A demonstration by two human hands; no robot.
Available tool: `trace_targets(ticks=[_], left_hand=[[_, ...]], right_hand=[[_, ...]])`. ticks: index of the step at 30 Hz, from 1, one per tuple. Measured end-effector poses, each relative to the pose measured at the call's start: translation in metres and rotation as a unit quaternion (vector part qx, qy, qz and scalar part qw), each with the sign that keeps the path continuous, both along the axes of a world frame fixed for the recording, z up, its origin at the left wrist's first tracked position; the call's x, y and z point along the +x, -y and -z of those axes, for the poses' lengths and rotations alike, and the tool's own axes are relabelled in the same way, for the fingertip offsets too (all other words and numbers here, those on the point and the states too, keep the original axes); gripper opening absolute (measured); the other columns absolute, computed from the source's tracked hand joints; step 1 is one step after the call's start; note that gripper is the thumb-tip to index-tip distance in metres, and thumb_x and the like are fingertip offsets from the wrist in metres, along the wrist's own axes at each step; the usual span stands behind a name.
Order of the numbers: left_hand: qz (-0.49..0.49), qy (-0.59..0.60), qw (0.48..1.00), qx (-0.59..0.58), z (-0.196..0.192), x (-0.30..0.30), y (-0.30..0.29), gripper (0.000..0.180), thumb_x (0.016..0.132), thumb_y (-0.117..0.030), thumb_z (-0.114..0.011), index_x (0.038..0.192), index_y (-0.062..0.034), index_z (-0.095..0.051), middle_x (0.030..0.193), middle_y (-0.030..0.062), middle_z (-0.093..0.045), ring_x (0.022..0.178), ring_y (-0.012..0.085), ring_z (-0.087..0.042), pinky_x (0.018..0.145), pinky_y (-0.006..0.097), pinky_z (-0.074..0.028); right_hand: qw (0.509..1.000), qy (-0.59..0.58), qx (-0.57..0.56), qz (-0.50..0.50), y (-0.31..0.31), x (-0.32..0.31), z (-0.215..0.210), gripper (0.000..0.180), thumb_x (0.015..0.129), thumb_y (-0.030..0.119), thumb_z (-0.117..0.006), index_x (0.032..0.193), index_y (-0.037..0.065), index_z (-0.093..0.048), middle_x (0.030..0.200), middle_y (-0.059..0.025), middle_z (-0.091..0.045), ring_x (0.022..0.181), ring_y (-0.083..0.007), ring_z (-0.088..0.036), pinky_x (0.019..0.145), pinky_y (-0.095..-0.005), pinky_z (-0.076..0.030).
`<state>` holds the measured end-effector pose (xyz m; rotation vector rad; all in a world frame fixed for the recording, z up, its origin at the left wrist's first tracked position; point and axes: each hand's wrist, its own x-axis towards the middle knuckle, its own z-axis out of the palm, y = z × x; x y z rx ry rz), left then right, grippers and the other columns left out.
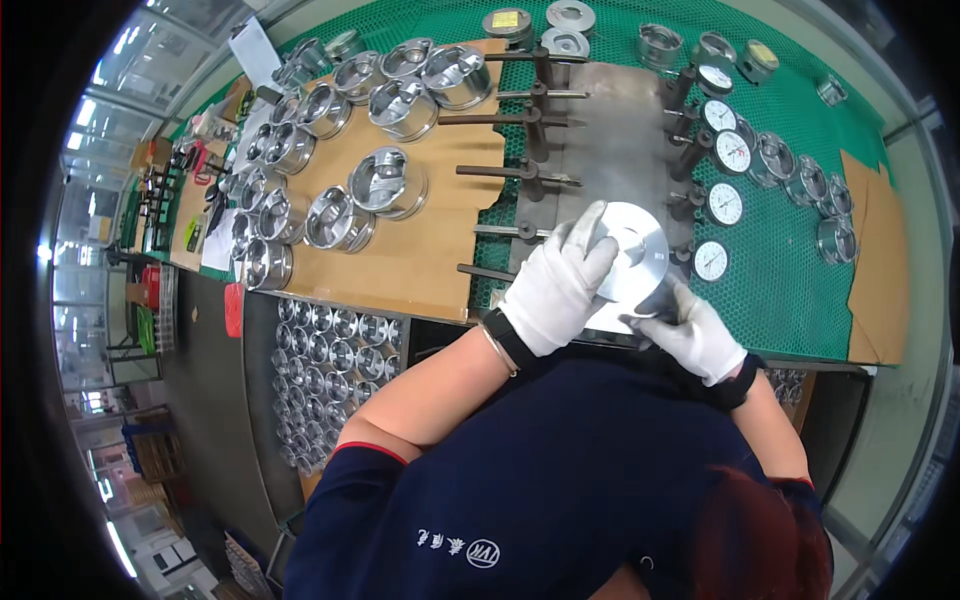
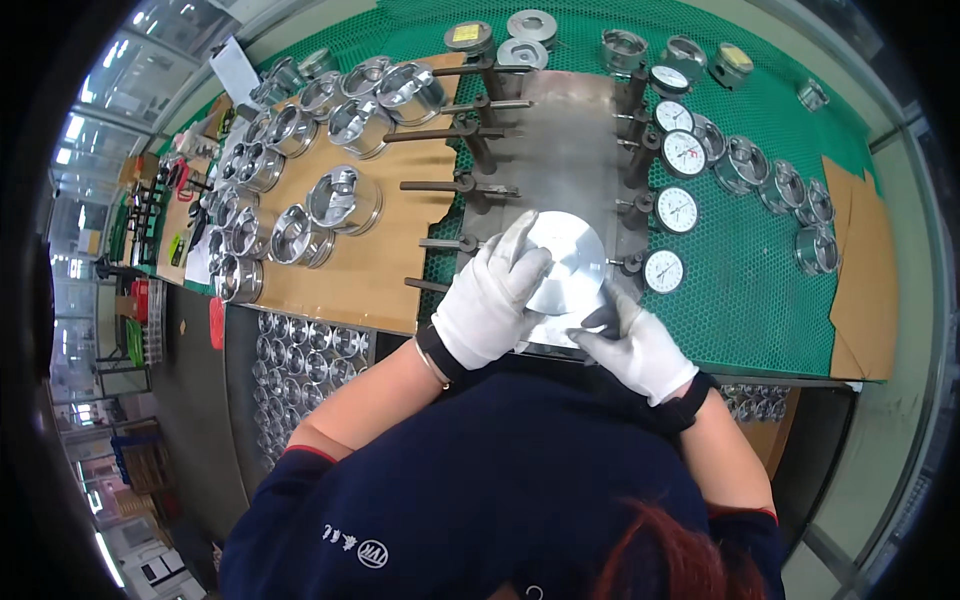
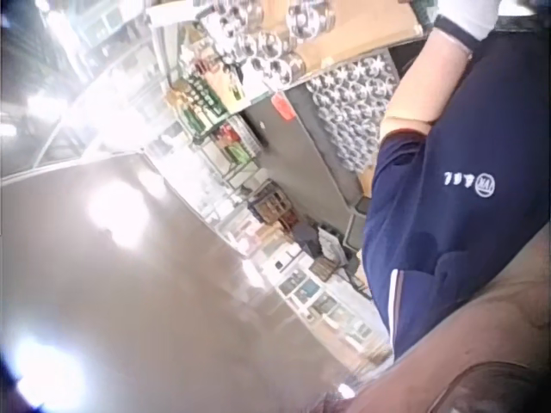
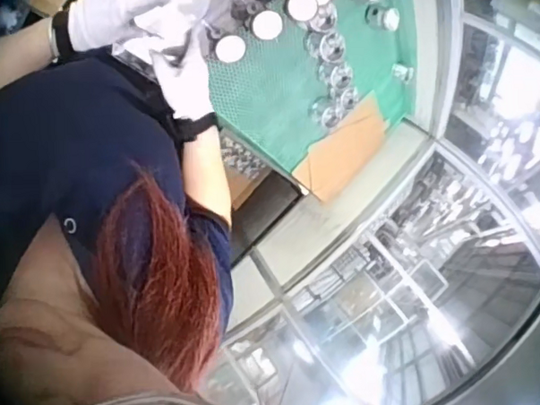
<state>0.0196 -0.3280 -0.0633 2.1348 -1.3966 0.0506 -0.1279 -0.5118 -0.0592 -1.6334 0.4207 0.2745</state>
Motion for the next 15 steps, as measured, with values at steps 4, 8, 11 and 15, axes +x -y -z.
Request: trace_targets(ticks=[4,8,11,15], left_hand=[[0.017,-0.037,0.999,-0.027,0.004,0.011,0.012,0.066,0.064,-0.008,-0.083,0.123,-0.0100,-0.054,0.150,0.0274,-0.044,0.116,0.0467,-0.058,0.099,0.050,-0.051],[0.020,-0.049,0.998,-0.037,0.006,0.015,0.018,0.064,0.061,-0.005,-0.080,0.121,-0.0101,-0.056,0.149,0.0291,-0.044,0.116,0.0448,-0.059,0.100,0.048,-0.050],[0.024,-0.047,0.998,-0.030,0.004,0.017,0.018,0.064,0.061,-0.005,-0.081,0.120,-0.0101,-0.056,0.148,0.0301,-0.044,0.115,0.0435,-0.059,0.099,0.048,-0.050],[0.020,-0.037,0.998,-0.039,0.005,0.017,0.020,0.060,0.062,-0.005,-0.081,0.117,-0.0096,-0.058,0.147,0.0310,-0.045,0.114,0.0432,-0.060,0.098,0.047,-0.051]], right_hand=[[0.993,-0.008,0.094,0.066,-0.008,-0.002,0.012,0.087,0.094,0.008,-0.071,0.160,-0.005,-0.017,0.100,-0.0086,-0.067,0.076,-0.0112,-0.066,0.065,-0.0256,-0.058],[0.992,-0.017,0.099,0.081,-0.012,0.002,0.006,0.088,0.094,0.008,-0.070,0.161,-0.003,-0.014,0.098,-0.0092,-0.067,0.074,-0.0109,-0.066,0.061,-0.0258,-0.058],[0.991,-0.013,0.098,0.085,-0.012,0.001,0.008,0.089,0.094,0.007,-0.070,0.162,-0.001,-0.012,0.098,-0.0099,-0.067,0.072,-0.0112,-0.066,0.059,-0.0263,-0.059],[0.990,-0.021,0.101,0.095,-0.013,0.001,0.009,0.089,0.094,0.008,-0.070,0.161,-0.001,-0.013,0.097,-0.0104,-0.067,0.070,-0.0122,-0.067,0.059,-0.0268,-0.059]])
